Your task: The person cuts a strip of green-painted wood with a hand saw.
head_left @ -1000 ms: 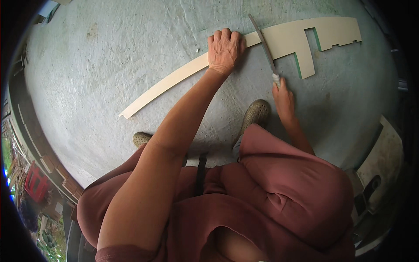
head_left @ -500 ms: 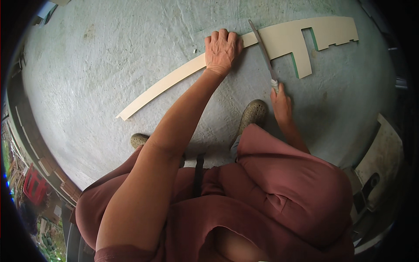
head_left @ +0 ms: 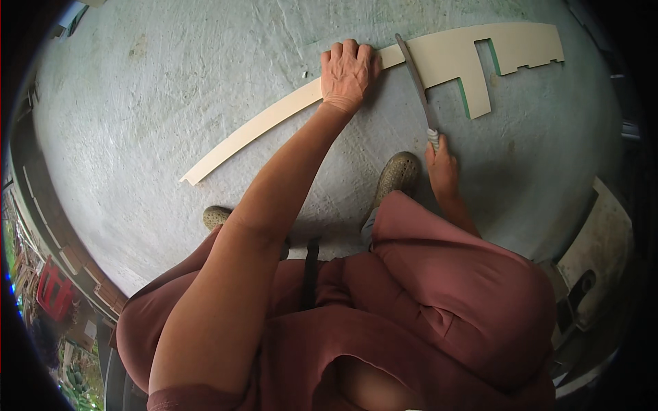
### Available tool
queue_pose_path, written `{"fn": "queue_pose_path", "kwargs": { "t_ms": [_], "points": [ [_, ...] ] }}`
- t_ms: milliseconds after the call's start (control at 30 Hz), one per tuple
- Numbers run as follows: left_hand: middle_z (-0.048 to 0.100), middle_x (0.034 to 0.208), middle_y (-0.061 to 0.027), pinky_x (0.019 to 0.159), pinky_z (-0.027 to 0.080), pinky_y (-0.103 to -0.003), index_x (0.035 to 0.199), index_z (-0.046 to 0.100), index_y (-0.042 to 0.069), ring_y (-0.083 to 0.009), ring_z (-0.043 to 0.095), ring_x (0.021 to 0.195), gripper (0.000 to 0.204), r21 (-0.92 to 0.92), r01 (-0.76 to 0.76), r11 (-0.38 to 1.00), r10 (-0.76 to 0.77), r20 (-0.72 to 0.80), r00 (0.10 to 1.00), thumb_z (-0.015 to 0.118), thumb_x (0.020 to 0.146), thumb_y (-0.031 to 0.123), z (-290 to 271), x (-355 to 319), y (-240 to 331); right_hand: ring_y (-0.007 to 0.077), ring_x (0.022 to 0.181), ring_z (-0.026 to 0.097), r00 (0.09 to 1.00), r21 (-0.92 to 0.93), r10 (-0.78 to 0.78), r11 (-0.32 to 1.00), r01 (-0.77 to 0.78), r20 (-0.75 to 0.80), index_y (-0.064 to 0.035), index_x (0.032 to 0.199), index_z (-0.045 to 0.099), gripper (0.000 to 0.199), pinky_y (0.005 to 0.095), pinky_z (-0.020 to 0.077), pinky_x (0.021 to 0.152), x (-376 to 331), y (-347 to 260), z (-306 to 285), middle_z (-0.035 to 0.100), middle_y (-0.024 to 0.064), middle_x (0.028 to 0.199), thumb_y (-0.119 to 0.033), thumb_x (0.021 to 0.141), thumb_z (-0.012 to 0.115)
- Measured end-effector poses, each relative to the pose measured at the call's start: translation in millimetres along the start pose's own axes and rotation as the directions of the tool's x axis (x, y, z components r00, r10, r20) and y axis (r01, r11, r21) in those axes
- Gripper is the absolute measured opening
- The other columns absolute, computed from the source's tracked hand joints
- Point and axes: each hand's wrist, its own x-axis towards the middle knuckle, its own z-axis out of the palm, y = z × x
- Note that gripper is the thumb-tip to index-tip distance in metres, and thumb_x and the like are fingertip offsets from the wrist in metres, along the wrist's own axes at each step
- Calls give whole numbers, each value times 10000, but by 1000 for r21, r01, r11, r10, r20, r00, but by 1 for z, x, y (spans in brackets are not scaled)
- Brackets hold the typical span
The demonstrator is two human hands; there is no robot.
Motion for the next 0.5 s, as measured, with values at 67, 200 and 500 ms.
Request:
{"fn": "queue_pose_path", "kwargs": {
  "t_ms": [67,200,500],
  "points": [
    [536,876,-84,756,375,-389,890,576,120,-267,509,861,204,-1,0,1000,0,1,1000,576,813,310,-1,0,0,454,770,577,1000,-3,-3,1000,3,17,-34,1129,450,329,530,449,660,6,-5,2,616,251,806,-272,904,482],
    [536,873,-83,756,375,-388,886,576,118,-267,510,860,199,3,5,1000,-5,4,1000,574,812,303,0,0,-4,449,767,579,989,-17,-145,989,145,23,-32,1132,449,332,529,448,657,54,-45,-2,615,250,807,-265,899,491],
    [536,869,-76,752,375,-382,891,580,125,-263,509,855,201,13,-14,1000,14,1,1000,578,809,308,1,0,-3,452,744,576,999,-10,-41,999,41,0,-43,1117,461,306,514,450,626,1,4,0,609,248,784,-259,902,490]
  ]
}}
